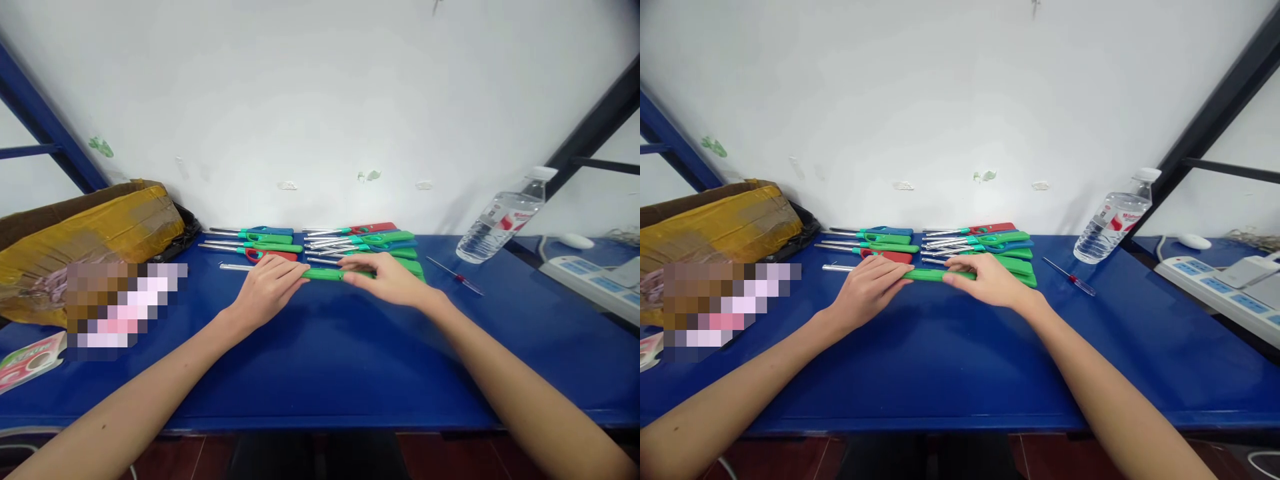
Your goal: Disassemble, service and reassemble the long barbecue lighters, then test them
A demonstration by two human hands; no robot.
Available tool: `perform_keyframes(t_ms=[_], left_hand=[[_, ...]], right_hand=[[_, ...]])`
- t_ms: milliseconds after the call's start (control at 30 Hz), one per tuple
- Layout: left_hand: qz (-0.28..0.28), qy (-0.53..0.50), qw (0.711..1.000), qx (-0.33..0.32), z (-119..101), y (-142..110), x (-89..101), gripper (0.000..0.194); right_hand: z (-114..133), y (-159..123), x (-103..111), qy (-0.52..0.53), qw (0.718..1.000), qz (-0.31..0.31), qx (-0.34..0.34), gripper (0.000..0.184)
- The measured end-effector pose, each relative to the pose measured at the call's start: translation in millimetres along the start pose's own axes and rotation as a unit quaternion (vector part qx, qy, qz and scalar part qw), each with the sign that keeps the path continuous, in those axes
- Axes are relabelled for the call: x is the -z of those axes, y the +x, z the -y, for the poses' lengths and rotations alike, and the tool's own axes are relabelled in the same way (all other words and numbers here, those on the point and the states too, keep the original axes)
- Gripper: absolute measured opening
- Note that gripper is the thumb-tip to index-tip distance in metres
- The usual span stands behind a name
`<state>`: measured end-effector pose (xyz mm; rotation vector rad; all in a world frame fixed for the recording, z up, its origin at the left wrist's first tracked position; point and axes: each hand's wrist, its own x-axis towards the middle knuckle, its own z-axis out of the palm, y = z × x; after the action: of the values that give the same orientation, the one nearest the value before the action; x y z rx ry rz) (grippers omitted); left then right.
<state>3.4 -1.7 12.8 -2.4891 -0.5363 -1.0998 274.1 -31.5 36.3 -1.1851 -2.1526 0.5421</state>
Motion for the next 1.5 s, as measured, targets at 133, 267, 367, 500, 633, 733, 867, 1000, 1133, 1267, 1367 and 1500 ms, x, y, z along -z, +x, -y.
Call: perform_keyframes(t_ms=[133, 267, 367, 500, 633, 733, 867, 1000, 1133, 1267, 1367, 1500], left_hand=[[-0.019, -0.016, 0.999, 0.021, 7.8, -2.4, 1.2, 0.018], [-0.004, -0.042, 0.999, 0.022, 14.4, -4.0, 2.7, 0.019], [0.01, -0.063, 0.998, 0.022, 17.7, -5.5, 2.9, 0.02], [0.027, -0.078, 0.996, 0.019, 20.2, -7.2, 1.6, 0.021], [0.024, -0.073, 0.997, 0.022, 21.1, -7.0, 0.4, 0.02], [0.016, -0.06, 0.998, 0.027, 21.7, -6.2, 1.0, 0.019], [0.011, -0.044, 0.999, 0.026, 22.3, -5.2, 2.9, 0.018], [0.007, -0.042, 0.999, 0.017, 21.4, -4.4, 4.2, 0.018], [0.018, -0.039, 0.999, 0.023, 21.4, -3.9, 6.0, 0.019], [0.031, -0.022, 0.999, 0.038, 20.5, -2.8, 8.3, 0.02], [0.028, -0.009, 0.998, 0.052, 15.6, 0.1, 10.0, 0.023], [0.043, -0.011, 0.998, 0.036, 7.7, 3.9, 11.4, 0.039]], right_hand=[[-4.6, -2.3, 2.0, -0.13, 0.989, -0.013, 0.07, 0.04], [-6.3, -2.3, -1.1, -0.14, 0.986, -0.013, 0.086, 0.036], [-1.3, -3.1, -1.5, -0.142, 0.986, 0.014, 0.092, 0.035], [6.5, -4.3, 0.6, -0.153, 0.983, 0.034, 0.095, 0.035], [4.4, -3.5, 2.0, -0.151, 0.985, 0.034, 0.078, 0.035], [-0.1, -2.5, 3.2, -0.152, 0.986, -0.005, 0.073, 0.049], [-2.8, -2.5, 4.8, -0.164, 0.983, -0.044, 0.07, 0.044], [-6.0, -3.9, 2.2, -0.186, 0.976, -0.052, 0.101, 0.036], [-6.4, -5.3, -1.6, -0.162, 0.98, -0.067, 0.1, 0.03], [1.5, -2.9, -3.1, -0.049, 0.997, -0.054, 0.026, 0.03], [7.1, 1.9, -6.9, 0.12, 0.991, -0.039, -0.049, 0.035], [8.6, 7.3, -15.2, 0.31, 0.935, -0.049, -0.164, 0.039]])
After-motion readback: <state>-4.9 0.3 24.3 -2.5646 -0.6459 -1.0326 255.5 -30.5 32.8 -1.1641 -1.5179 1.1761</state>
